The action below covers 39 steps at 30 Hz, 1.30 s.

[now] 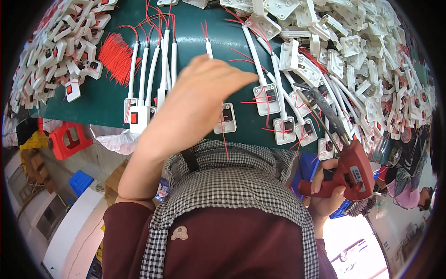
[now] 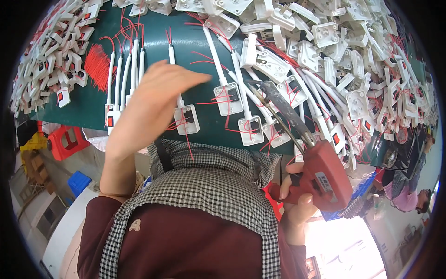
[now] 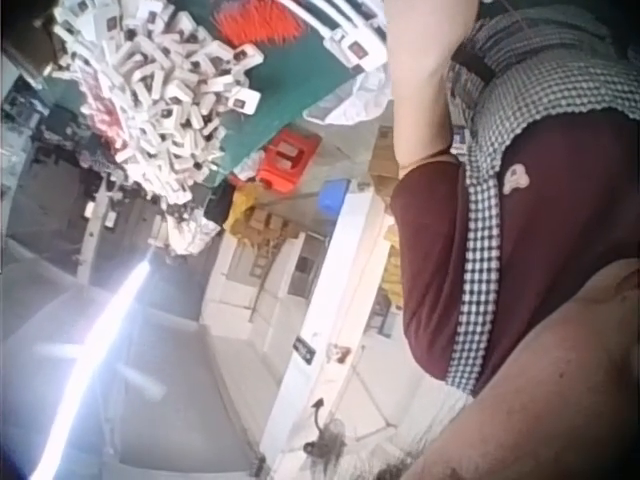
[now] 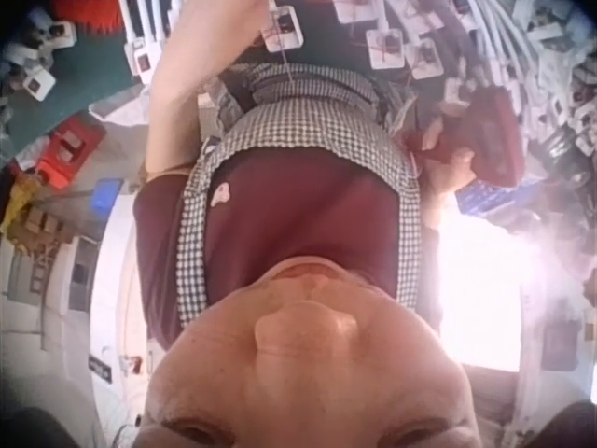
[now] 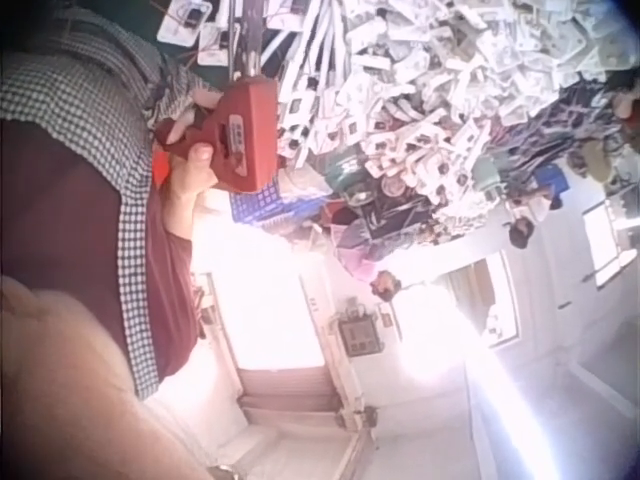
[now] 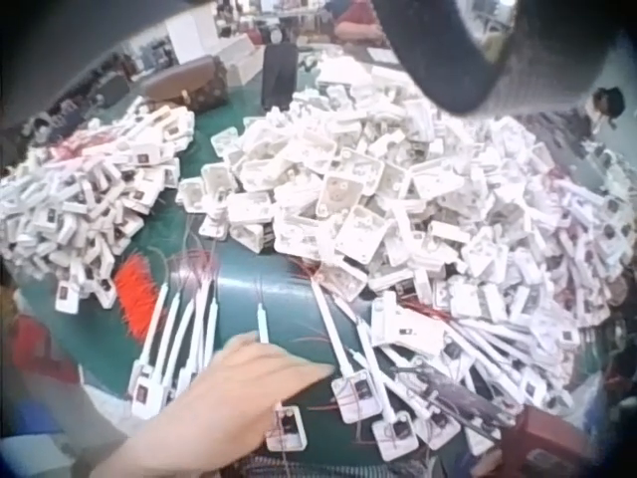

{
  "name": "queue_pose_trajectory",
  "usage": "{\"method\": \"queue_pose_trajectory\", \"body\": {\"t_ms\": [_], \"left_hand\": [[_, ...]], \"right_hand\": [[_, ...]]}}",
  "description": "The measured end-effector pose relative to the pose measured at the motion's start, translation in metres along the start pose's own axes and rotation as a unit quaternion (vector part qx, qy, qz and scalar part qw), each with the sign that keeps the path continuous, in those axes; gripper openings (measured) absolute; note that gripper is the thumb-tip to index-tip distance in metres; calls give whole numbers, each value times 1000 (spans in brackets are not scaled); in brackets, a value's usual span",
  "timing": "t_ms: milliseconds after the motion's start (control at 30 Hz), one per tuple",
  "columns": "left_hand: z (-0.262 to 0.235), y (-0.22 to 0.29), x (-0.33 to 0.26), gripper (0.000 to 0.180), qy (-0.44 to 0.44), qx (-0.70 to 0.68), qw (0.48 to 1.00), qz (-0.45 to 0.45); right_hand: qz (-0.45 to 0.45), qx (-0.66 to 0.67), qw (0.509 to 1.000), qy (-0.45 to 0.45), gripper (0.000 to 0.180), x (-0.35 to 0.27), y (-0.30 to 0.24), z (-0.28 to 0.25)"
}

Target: Using a hot glue gun to assemble and secure wires within plastic electrical switch components.

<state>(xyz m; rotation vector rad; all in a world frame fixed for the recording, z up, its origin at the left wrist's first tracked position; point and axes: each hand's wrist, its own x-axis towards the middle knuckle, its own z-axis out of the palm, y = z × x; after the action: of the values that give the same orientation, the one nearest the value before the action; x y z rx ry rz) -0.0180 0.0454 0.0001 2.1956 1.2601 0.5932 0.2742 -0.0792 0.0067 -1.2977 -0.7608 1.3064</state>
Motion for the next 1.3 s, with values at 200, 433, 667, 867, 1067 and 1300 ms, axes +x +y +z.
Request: {"method": "queue_pose_trajectory", "body": {"t_ms": [200, 433, 667, 867, 1067, 1300], "left_hand": [[-13, 0, -27, 39, -76, 156, 985, -11], [22, 21, -2, 29, -28, 145, 989, 7], [67, 48, 20, 12, -35, 112, 993, 27], [36, 42, -11, 30, 71, 88, 994, -2], [-29, 37, -70, 53, 31, 273, 954, -123], [-16, 23, -88, 45, 152, -1, 964, -217]], "right_hand": [[-79, -42, 996, 18, 67, -2, -3, 11], [-74, -21, 996, -39, 64, -12, -4, -6], [-147, 7, 989, 0, 66, -18, -6, -19], [-174, -23, 984, -20, 62, -19, -8, -19], [-182, -35, 983, -10, 60, -18, -10, -9], [-170, -17, 985, -25, 61, -16, -7, -15]]}}
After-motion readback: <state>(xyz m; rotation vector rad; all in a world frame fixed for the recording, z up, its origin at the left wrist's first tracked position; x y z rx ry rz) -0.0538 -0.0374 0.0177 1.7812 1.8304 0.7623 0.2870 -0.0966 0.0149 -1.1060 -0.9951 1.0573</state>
